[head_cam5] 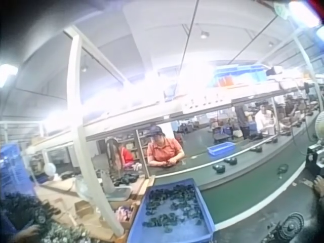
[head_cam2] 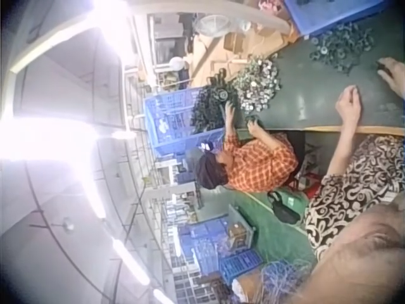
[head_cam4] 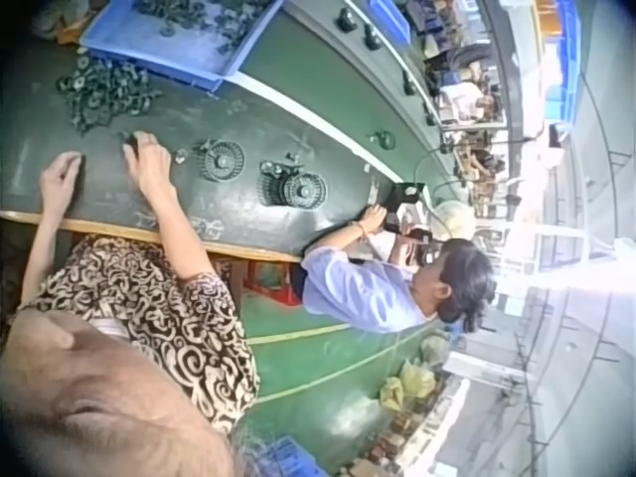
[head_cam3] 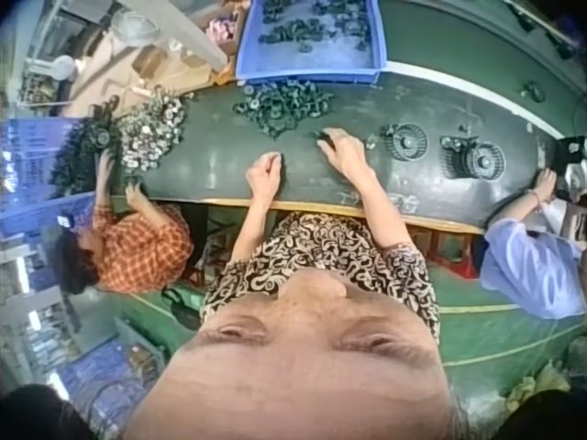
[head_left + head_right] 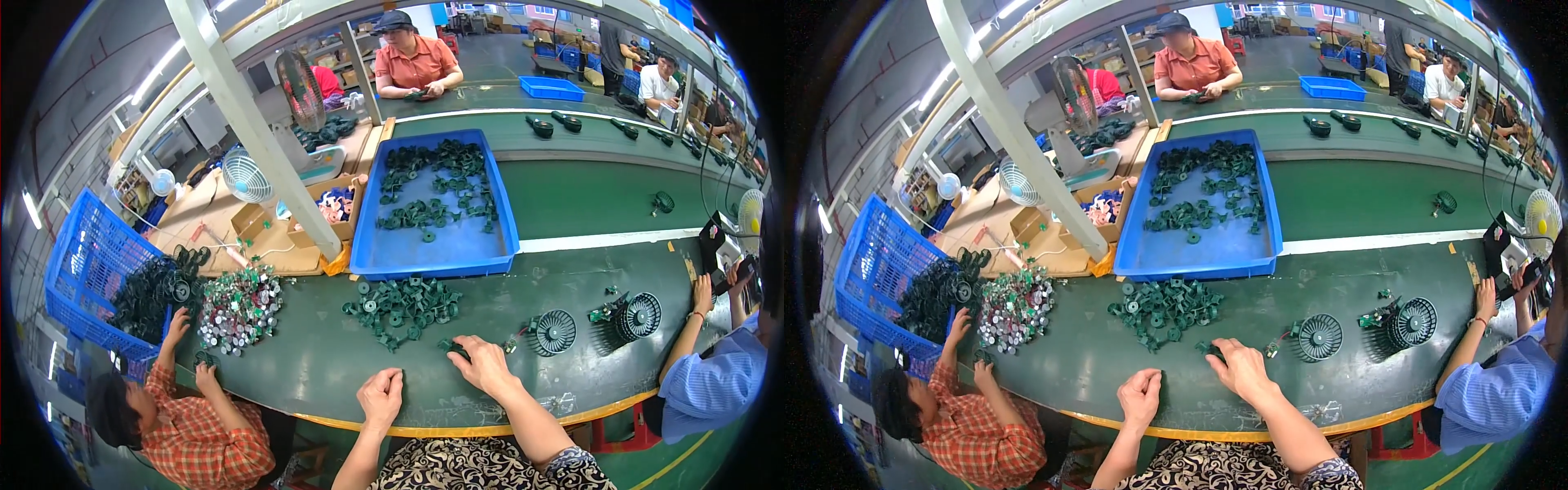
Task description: The person assembles mini fans by picking up fan grilles, attaching plastic stand components to each grille by hand, and placing the assembled units on the table.
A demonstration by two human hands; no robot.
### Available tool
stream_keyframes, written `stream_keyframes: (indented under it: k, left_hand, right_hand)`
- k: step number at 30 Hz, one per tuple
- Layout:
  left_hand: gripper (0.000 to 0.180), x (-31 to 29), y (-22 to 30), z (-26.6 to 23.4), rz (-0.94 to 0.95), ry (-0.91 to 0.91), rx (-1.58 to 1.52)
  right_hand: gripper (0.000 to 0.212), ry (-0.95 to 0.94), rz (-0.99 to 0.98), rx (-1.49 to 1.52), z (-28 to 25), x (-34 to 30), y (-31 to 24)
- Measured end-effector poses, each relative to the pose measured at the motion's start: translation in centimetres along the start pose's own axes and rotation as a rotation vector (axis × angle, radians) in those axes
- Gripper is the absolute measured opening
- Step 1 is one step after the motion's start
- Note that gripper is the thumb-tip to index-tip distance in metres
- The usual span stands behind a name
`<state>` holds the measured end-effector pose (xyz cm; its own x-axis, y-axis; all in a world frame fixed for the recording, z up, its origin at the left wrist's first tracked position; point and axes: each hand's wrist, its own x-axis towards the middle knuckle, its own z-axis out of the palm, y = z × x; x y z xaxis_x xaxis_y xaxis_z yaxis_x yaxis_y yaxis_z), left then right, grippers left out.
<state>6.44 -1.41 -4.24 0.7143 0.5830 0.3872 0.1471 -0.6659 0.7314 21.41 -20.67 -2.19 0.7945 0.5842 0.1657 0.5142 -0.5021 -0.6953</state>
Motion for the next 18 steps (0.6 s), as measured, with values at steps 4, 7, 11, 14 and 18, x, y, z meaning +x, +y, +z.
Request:
stream_keyframes:
  k: [4,7,11,14,18]
  left_hand:
    - [0.003,0.09,0.06,-0.03,0.027,0.005,0.005]
    - [0.003,0.04,-0.07,-0.05,0.019,-0.003,0.01]
    - [0.004,0.03,-0.05,0.0,0.017,-0.005,0.009]
    - [0.004,-0.01,-0.27,0.08,0.025,-0.009,0.014]
    - [0.005,-0.01,-0.39,0.09,0.049,-0.008,0.026]
  right_hand:
    - [0.037,0.006,-0.009,-0.005,-0.04,-0.03,-0.04]
    - [0.037,0.01,-0.014,-0.002,-0.06,-0.05,-0.05]
    - [0.037,0.011,-0.012,-0.001,-0.12,-0.05,-0.14]
    - [0.037,0.008,-0.005,-0.003,-0.08,-0.03,-0.1]
    - [0.037,0.008,-0.008,0.002,-0.13,-0.03,-0.14]
